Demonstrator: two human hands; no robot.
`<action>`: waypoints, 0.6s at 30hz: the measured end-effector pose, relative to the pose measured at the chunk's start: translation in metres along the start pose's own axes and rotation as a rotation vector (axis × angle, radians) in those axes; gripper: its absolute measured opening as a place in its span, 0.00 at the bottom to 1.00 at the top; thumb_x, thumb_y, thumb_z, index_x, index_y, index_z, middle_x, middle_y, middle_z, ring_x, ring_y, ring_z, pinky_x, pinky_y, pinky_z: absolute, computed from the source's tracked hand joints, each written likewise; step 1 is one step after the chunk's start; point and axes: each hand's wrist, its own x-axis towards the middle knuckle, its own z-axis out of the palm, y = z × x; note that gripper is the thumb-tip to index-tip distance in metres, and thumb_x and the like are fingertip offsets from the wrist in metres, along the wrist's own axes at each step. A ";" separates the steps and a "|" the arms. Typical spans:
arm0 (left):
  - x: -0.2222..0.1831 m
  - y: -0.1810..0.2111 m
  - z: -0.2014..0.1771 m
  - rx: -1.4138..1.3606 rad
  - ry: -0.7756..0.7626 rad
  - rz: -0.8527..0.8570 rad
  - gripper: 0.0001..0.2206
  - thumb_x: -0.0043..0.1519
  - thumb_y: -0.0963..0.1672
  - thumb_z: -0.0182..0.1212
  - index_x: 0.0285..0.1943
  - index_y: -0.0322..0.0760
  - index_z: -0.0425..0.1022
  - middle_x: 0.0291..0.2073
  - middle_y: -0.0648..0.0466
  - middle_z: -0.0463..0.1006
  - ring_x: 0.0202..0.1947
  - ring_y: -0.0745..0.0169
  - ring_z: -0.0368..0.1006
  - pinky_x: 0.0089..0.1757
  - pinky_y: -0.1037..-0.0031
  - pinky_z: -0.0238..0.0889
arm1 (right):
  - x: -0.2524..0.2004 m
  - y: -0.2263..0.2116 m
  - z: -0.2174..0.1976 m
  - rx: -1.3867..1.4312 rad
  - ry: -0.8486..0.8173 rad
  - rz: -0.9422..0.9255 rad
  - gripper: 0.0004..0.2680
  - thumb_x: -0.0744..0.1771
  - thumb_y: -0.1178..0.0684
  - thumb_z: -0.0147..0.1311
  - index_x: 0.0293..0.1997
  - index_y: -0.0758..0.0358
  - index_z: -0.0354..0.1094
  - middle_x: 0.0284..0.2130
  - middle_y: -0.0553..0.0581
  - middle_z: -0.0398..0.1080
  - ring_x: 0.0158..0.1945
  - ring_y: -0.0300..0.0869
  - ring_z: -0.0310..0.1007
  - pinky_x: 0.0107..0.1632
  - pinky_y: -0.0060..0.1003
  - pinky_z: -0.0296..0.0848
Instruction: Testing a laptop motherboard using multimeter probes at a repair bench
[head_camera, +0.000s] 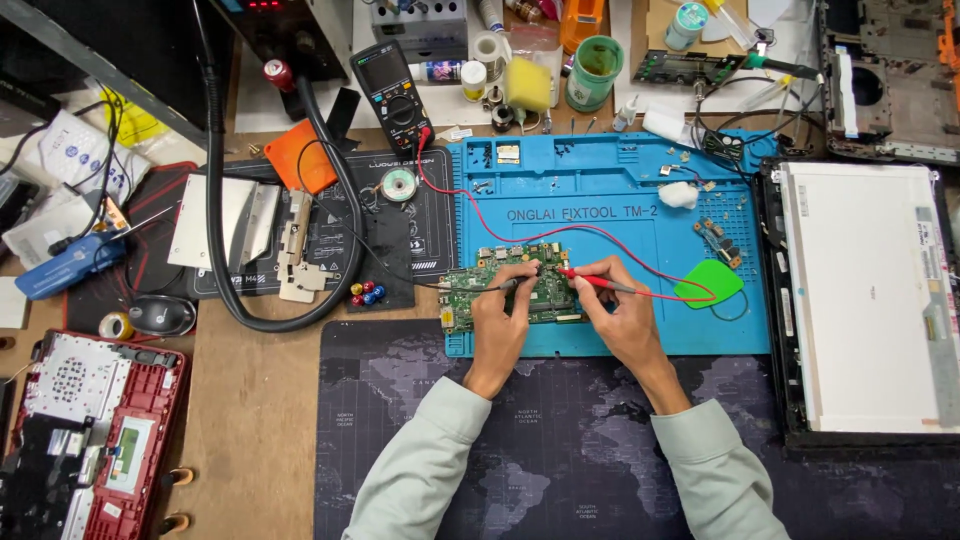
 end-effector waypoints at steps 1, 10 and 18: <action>0.000 -0.001 -0.001 -0.001 0.002 0.002 0.05 0.75 0.37 0.52 0.53 0.33 0.74 0.51 0.38 0.81 0.57 0.35 0.79 0.49 0.48 0.79 | 0.000 0.001 0.001 -0.001 -0.001 -0.003 0.03 0.69 0.62 0.54 0.45 0.62 0.72 0.31 0.62 0.79 0.22 0.37 0.65 0.29 0.32 0.65; -0.001 0.011 -0.048 -0.049 0.101 -0.012 0.04 0.73 0.38 0.55 0.52 0.35 0.74 0.51 0.44 0.82 0.59 0.48 0.80 0.55 0.60 0.76 | -0.006 -0.013 0.000 0.069 0.000 0.033 0.04 0.70 0.60 0.52 0.48 0.67 0.70 0.38 0.66 0.79 0.29 0.39 0.75 0.35 0.32 0.74; -0.013 -0.004 -0.102 0.018 0.236 -0.001 0.04 0.74 0.38 0.54 0.55 0.36 0.73 0.48 0.47 0.81 0.54 0.52 0.81 0.55 0.61 0.75 | -0.007 -0.051 0.040 0.117 -0.015 0.025 0.05 0.70 0.61 0.51 0.48 0.68 0.70 0.35 0.65 0.79 0.31 0.41 0.76 0.37 0.34 0.74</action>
